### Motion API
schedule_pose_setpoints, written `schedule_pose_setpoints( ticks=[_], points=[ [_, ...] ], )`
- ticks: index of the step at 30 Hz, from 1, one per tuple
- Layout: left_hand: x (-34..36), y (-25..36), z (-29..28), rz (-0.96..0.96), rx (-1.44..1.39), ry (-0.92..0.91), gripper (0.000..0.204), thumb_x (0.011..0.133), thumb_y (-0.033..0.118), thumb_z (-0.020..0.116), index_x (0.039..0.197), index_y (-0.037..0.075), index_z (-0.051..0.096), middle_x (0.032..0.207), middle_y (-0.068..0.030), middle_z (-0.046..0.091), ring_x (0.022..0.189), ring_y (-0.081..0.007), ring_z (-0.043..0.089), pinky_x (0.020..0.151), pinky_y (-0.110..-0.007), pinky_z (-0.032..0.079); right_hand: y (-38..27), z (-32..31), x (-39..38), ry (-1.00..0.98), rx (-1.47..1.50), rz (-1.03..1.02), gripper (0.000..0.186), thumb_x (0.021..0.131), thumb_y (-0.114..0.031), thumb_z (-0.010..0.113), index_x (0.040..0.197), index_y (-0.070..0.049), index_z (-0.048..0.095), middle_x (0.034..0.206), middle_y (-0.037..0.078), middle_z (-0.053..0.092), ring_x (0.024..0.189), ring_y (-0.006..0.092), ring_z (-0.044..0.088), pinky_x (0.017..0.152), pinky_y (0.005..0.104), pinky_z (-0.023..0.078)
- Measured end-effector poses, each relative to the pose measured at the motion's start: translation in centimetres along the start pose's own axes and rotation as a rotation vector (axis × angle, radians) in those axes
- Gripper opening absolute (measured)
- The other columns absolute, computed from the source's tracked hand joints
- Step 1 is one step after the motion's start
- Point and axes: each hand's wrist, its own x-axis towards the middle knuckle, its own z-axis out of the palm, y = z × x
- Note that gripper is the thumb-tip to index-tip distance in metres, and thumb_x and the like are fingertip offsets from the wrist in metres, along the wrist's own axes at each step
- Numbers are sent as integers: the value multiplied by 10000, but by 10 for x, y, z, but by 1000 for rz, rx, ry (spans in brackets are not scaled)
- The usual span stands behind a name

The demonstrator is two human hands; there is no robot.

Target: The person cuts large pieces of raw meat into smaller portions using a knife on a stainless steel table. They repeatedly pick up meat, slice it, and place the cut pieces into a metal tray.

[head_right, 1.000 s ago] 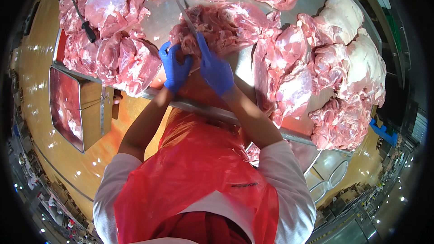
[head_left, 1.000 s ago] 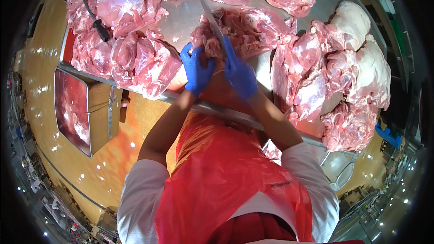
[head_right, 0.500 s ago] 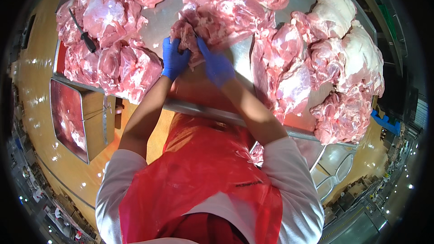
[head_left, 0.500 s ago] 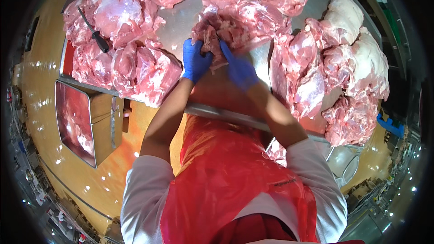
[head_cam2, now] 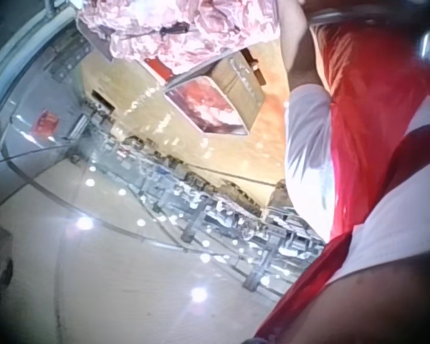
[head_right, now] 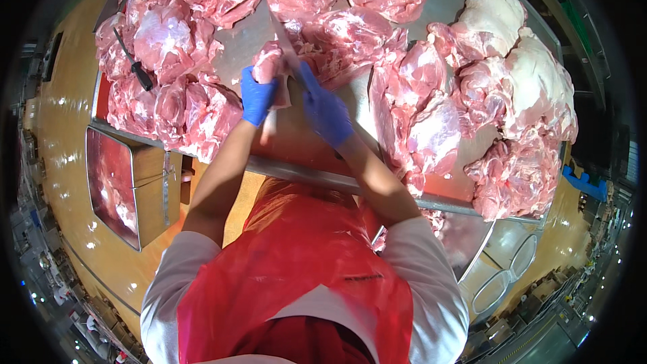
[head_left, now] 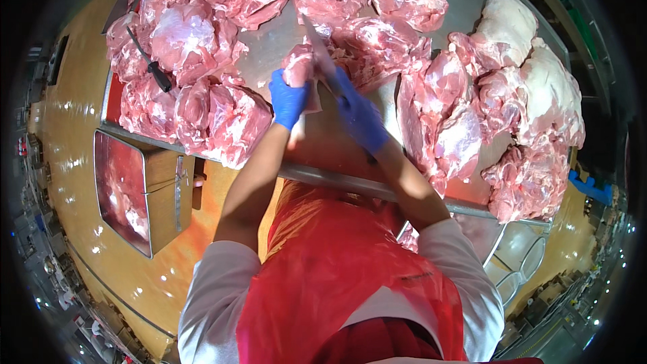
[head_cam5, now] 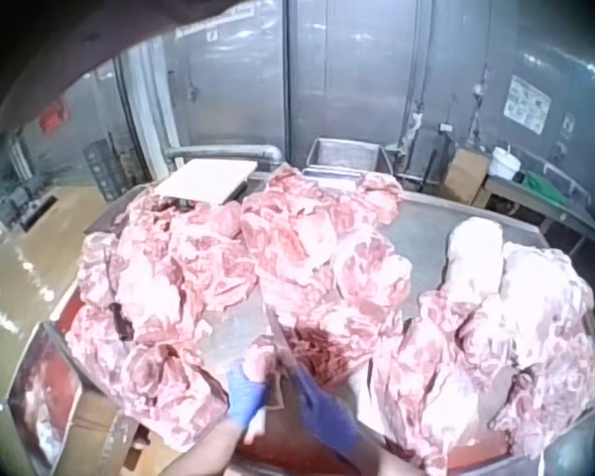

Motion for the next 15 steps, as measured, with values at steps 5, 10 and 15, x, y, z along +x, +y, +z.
schedule_pose_setpoints(
  ticks=[5,10,15],
  points=[
    [17,-12,-37,-550,-632,-272,480,835,240,692,1221,49,478,1060,-110,598,892,-227,605,715,-384,526,55,54,-23,69,-1,-260,666,945,-123,526,1562,-185,283,885,271,674,759,458,663,681,528,510],
    [-8,27,-86,-890,-951,-698,328,933,199,586,1235,73,562,1020,-81,632,770,-208,620,671,-321,523,31,94,44,130,169,-234,608,947,-72,498,1532,-107,332,1058,218,681,1020,346,661,893,440,528],
    [-34,106,-133,-266,-713,-744,503,883,93,514,1380,35,473,1073,-35,627,817,-119,611,708,-282,534,2,119,80,175,208,-202,579,957,-87,514,1513,-101,352,1010,173,661,921,282,630,813,404,515]
  ],
)
